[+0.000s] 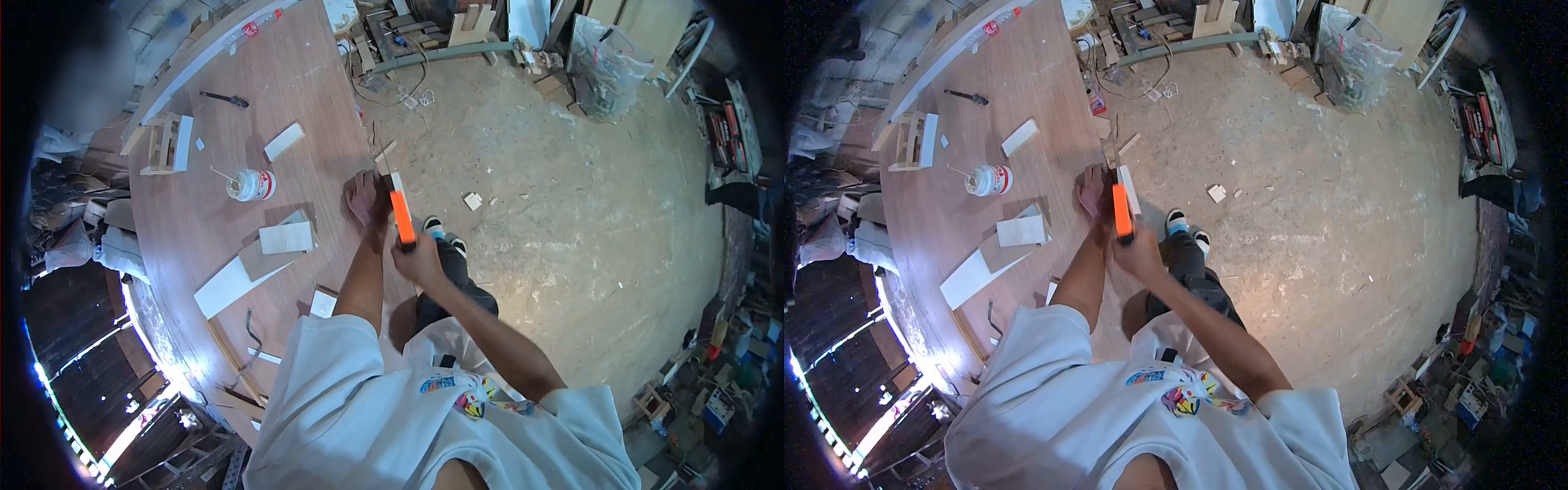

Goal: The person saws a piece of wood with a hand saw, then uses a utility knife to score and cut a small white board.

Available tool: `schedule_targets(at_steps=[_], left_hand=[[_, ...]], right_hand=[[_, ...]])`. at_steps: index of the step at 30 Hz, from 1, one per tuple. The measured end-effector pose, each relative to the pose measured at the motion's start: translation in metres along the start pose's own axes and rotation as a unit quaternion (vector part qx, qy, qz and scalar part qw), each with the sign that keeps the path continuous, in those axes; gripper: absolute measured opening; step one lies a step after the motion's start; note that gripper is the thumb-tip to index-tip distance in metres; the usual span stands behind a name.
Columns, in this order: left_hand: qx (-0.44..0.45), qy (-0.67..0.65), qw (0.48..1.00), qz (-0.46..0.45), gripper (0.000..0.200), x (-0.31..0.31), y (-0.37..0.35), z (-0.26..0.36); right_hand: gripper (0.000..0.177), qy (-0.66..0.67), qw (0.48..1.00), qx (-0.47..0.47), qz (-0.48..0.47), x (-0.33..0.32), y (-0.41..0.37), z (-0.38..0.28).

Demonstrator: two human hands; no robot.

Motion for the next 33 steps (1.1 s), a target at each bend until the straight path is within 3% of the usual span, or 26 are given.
schedule_targets(at_steps=[4, 6, 9, 12, 14, 18, 20, 26, 28, 31, 33], left_hand=[[-0.007, 0.069, 0.998, 0.006, 0.02, 0.011, 0.004, -0.008], [-0.007, 0.075, 0.997, -0.001, 0.02, 0.025, 0.007, -0.018], [0.017, 0.036, 0.999, 0.014, 0.019, 0.027, 0.004, -0.018], [0.006, 0.028, 0.999, 0.027, 0.019, 0.005, 0.009, -0.003], [0.011, 0.051, 0.999, 0.007, 0.019, 0.001, 0.004, -0.001], [-0.006, 0.038, 0.999, 0.01, 0.02, 0.009, 0.004, -0.007], [-0.031, 0.05, 0.998, -0.005, 0.021, 0.011, 0.006, -0.007], [-0.02, -0.026, 0.999, 0.002, 0.019, 0.011, 0.004, -0.01], [-0.009, -0.007, 1.0, -0.006, 0.019, 0.009, 0.009, -0.01], [-0.016, 0.019, 1.0, 0.001, 0.02, 0.001, 0.008, -0.002], [-0.029, 0.031, 0.999, 0.014, 0.02, 0.003, 0.006, -0.003]], right_hand=[[0.012, 0.013, 1.0, -0.027, -0.008, -0.022, -0.081, -0.023], [0.014, 0.032, 0.999, 0.015, -0.021, -0.026, -0.096, -0.025], [0.016, 0.05, 0.999, -0.01, -0.013, -0.017, -0.032, 0.023], [0.014, 0.021, 0.999, -0.05, 0.003, 0.003, 0.011, 0.013], [0.012, 0.014, 1.0, -0.01, 0.019, 0.006, 0.004, 0.008], [0.012, -0.033, 0.999, -0.039, -0.015, -0.016, -0.073, -0.01], [0.013, 0.032, 0.999, 0.026, -0.029, -0.021, -0.094, -0.027], [0.014, 0.051, 0.999, 0.002, -0.006, 0.001, 0.011, 0.021], [0.012, -0.037, 0.999, -0.035, -0.006, 0.006, 0.016, 0.015], [0.012, -0.006, 0.999, -0.038, -0.007, -0.01, -0.037, -0.001], [0.013, 0.023, 0.999, 0.008, -0.023, -0.024, -0.078, -0.025]])
Point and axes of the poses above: each hand's wrist, its own y-axis towards the middle knuckle, its own x-axis out of the palm, z = x × y, the point moved 5 cm from there along y, towards the middle knuckle, and after that the axes turned 10 degrees about y, right-handed, at the moved point
